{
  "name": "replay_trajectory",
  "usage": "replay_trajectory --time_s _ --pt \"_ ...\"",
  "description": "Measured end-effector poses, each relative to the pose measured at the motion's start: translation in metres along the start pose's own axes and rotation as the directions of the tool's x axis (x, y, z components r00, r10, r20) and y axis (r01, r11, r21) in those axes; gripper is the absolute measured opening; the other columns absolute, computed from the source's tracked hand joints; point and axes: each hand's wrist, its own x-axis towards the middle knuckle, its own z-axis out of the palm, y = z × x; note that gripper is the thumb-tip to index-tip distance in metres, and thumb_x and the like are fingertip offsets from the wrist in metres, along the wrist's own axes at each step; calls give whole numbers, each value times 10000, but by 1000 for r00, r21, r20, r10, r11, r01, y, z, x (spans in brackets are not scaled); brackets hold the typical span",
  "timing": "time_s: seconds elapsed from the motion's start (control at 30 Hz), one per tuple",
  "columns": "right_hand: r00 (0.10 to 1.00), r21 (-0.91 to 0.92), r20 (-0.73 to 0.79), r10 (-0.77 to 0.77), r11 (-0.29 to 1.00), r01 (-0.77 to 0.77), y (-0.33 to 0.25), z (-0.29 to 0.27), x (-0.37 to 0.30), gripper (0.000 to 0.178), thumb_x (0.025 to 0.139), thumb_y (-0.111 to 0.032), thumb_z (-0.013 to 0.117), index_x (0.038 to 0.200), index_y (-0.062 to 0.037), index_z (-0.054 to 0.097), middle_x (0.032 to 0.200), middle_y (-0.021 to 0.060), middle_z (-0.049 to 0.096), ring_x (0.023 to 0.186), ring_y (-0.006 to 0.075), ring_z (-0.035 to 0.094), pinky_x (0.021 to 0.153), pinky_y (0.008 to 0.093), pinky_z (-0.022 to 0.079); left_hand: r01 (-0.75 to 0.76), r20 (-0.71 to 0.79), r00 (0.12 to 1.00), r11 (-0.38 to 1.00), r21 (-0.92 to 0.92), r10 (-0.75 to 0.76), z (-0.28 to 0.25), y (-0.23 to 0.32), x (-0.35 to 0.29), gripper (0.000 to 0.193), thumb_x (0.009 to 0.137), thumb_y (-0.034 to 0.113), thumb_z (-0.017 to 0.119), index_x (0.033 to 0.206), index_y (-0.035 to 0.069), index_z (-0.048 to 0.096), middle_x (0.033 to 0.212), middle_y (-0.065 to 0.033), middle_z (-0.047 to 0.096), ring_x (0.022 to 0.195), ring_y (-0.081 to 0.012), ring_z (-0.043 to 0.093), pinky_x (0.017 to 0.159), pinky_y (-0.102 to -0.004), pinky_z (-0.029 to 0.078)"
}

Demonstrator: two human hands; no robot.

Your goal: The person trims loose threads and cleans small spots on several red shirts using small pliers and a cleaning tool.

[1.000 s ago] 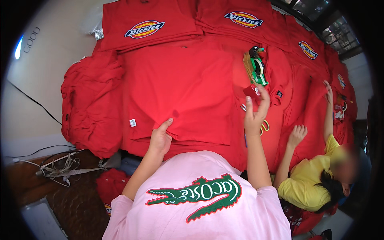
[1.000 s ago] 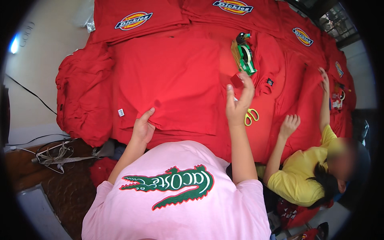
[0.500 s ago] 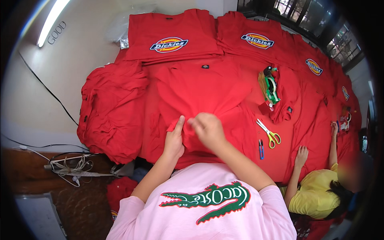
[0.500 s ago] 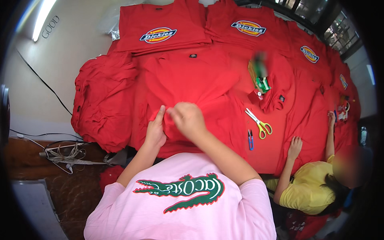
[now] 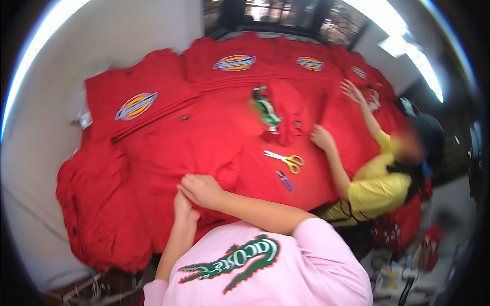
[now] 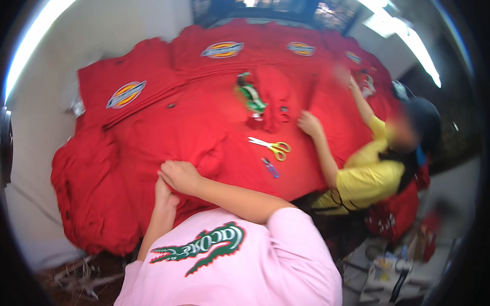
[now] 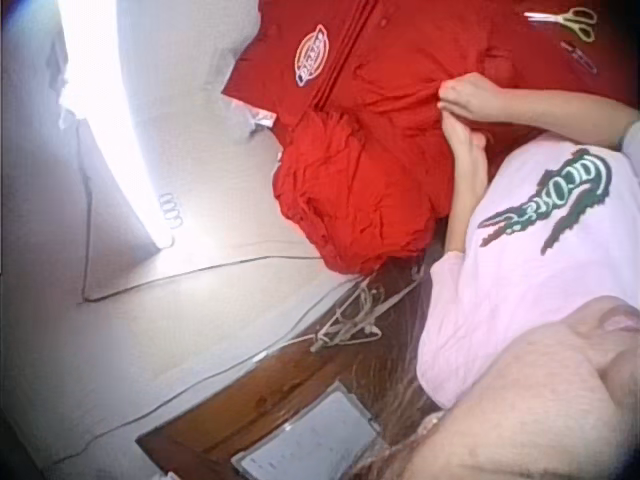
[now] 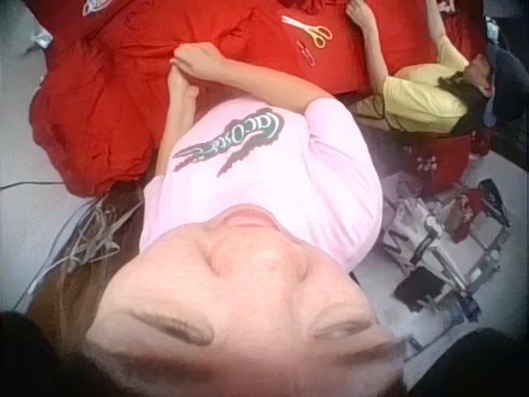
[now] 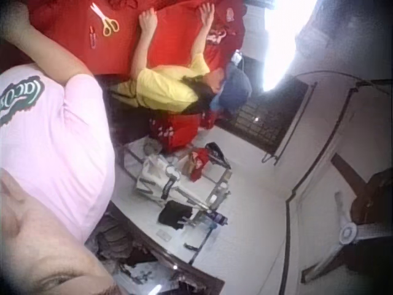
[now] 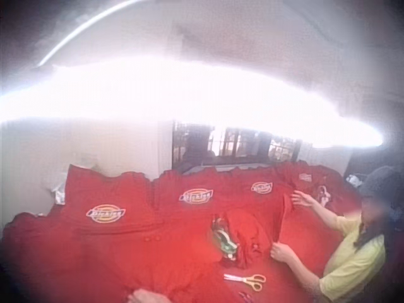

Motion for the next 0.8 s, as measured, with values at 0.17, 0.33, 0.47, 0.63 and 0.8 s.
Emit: replay_trajectory --time_s 0.17,0.33,0.47,0.63,0.8 --pt "980 -12 7 -200 980 200 -38 10 -16 246 951 -250 673 786 -91 584 753 103 609 660 304 647 533 438 517 24 445 895 993 -112 29 -85 -11 39 335 1085 321 485 1206 57 653 1190 -119 693 1069 -219 697 875 -402 592" --pt "979 39 -170 115 993 -110 8 32 -20 234 962 -247 661 798 -101 583 747 97 595 659 282 648 519 457 495 174 -3 985 984 -31 -174 -2 2 4 347 1083 356 499 1179 58 648 1115 -117 708 994 -234 717 828 -418 602" --pt "991 -300 -61 -117 949 94 -44 19 -34 284 933 -313 680 773 -95 593 787 89 643 630 266 660 525 428 510 178 195 963 983 52 -185 -59 -10 20 387 1088 370 492 1243 40 624 1147 -116 713 995 -234 714 822 -418 598" --pt "977 -122 -179 114 983 -137 18 14 -28 158 873 -230 701 855 -83 648 772 117 628 662 270 670 509 407 516 277 83 957 961 2 -277 -17 -22 13 347 1075 329 509 1238 48 634 1137 -105 720 986 -230 717 801 -414 601" --pt "996 -149 32 -89 984 92 -31 18 -47 195 900 -265 677 809 -97 639 761 114 642 666 292 677 533 438 538 -343 147 937 767 543 316 -102 -74 51 300 1054 292 521 1174 62 672 1095 -82 735 957 -220 724 756 -402 604"
